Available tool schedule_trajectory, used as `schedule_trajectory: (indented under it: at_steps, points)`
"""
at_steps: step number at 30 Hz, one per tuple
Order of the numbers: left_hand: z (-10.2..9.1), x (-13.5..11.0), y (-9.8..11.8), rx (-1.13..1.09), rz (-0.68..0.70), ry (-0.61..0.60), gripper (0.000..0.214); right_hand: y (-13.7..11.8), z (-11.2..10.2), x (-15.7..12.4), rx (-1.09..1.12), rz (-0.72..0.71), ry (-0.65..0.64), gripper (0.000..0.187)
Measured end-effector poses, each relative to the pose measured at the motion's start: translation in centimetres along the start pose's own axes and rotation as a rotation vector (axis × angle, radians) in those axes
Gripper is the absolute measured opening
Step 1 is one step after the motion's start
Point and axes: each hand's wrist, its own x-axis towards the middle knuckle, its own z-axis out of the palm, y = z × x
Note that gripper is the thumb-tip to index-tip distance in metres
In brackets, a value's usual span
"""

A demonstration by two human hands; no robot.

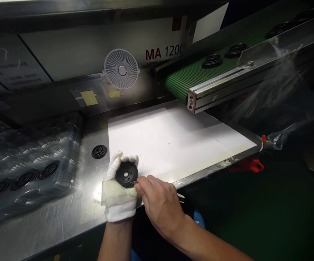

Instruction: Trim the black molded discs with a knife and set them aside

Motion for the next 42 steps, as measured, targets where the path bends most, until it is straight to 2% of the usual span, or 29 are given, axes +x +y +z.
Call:
schedule_trajectory:
  at_steps: [5,11,17,19,22,24,31,34,36,40,42]
  points:
    - [-1.0,-0.3,0.9,0.104,-0.209,-0.097,0.032,0.8,-0.5,0.3,-0.006,0.010,0.020,0.020]
    - [-0.8,0.3,0.2,-0.018,-0.150,-0.028,0.014,0.9,0.0,0.1,-0.029,0.036,0.027,0.021]
    - [-0.5,0.3,-0.4,0.044,0.010,0.005,0.018,0.3,0.4,-0.4,0.014,0.011,0.001,0.021]
    - [-0.5,0.1,-0.1,0.031,-0.045,-0.009,0.021,0.3,0.3,-0.4,0.028,0.007,0.000,0.022]
    - [-0.6,-0.1,0.6,0.068,-0.209,-0.087,0.033,0.7,0.0,-0.1,0.043,0.010,-0.014,0.022]
    - [-0.8,-0.2,0.8,0.068,-0.241,-0.112,0.036,1.1,-0.2,0.1,0.039,0.025,-0.011,0.021]
    - [-0.6,0.5,-0.2,-0.087,-0.180,-0.024,0.012,0.9,0.1,-0.2,0.027,0.042,0.022,0.020]
    - [-0.5,0.6,-0.4,-0.111,-0.088,0.045,0.011,0.5,0.5,-0.5,0.035,0.019,0.016,0.021]
    - [-0.6,0.3,-0.3,-0.069,-0.057,0.014,0.015,0.5,0.6,-0.5,0.038,0.011,0.008,0.022]
    - [-1.4,-0.3,0.4,0.039,-0.223,-0.133,0.037,1.2,0.1,-0.2,0.049,0.021,0.000,0.021]
    - [-1.6,-0.3,0.5,0.027,-0.233,-0.144,0.037,1.4,-0.2,-0.1,0.039,0.047,0.013,0.020]
